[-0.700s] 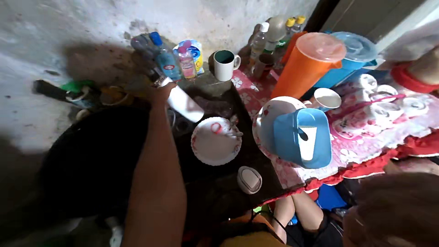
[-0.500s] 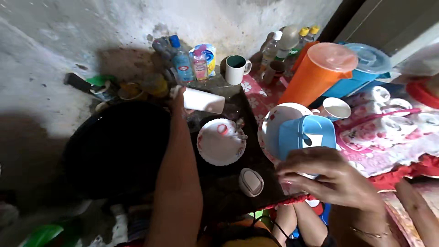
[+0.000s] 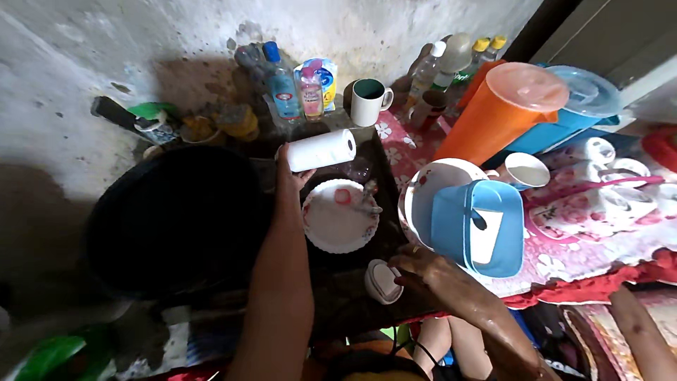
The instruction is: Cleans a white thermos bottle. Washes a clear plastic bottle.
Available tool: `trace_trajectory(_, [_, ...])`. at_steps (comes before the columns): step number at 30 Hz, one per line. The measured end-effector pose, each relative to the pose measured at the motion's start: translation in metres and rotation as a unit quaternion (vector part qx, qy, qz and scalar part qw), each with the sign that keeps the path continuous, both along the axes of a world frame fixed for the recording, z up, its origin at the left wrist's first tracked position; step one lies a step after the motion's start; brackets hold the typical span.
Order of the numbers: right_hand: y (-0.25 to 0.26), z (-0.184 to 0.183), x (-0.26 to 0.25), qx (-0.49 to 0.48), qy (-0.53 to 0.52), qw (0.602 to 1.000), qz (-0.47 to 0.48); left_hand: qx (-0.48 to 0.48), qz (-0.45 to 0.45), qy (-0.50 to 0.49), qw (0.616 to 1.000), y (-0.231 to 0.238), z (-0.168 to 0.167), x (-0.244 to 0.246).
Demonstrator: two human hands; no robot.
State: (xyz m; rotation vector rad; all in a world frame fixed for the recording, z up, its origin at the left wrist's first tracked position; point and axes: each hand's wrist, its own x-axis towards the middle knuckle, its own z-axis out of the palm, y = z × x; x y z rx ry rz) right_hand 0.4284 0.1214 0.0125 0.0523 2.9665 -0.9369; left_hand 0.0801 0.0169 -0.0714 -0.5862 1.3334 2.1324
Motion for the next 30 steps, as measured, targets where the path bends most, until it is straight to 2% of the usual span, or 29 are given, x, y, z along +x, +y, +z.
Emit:
trace_trajectory(3, [-0.003,-0.009,-0.001,-0.012,-0.029,0.999,-0.022,-0.021,-0.020,0.019,0.999,0.000,0.005,-0.010])
trace_trajectory(8, [-0.008,-0.022,-0.007,-0.016,-0.082,0.995,-0.054,-0.143,-0.048,0.097,0.984,0.001,0.023,-0.033])
trace_trajectory(11, [-0.010,-0.023,-0.011,-0.027,-0.127,0.990,-0.061,-0.175,-0.012,0.159,0.972,0.005,0.027,-0.039])
trace_trajectory(15, [-0.016,-0.020,-0.016,-0.035,-0.176,0.981,-0.072,-0.162,0.040,0.243,0.956,0.010,0.022,-0.047])
trace_trajectory(19, [-0.020,-0.023,-0.016,-0.036,-0.192,0.977,-0.086,-0.155,0.062,0.246,0.955,0.015,0.021,-0.054])
trace_trajectory(24, [-0.026,-0.035,-0.009,-0.016,-0.151,0.983,-0.103,-0.203,0.030,0.241,0.949,0.021,0.031,-0.061])
trace_trajectory(26, [-0.028,-0.034,-0.011,-0.016,-0.190,0.976,-0.105,-0.229,0.010,0.228,0.946,0.021,0.038,-0.060])
trace_trajectory(30, [-0.029,-0.034,-0.010,-0.022,-0.197,0.975,-0.104,-0.250,0.000,0.234,0.940,0.020,0.043,-0.069])
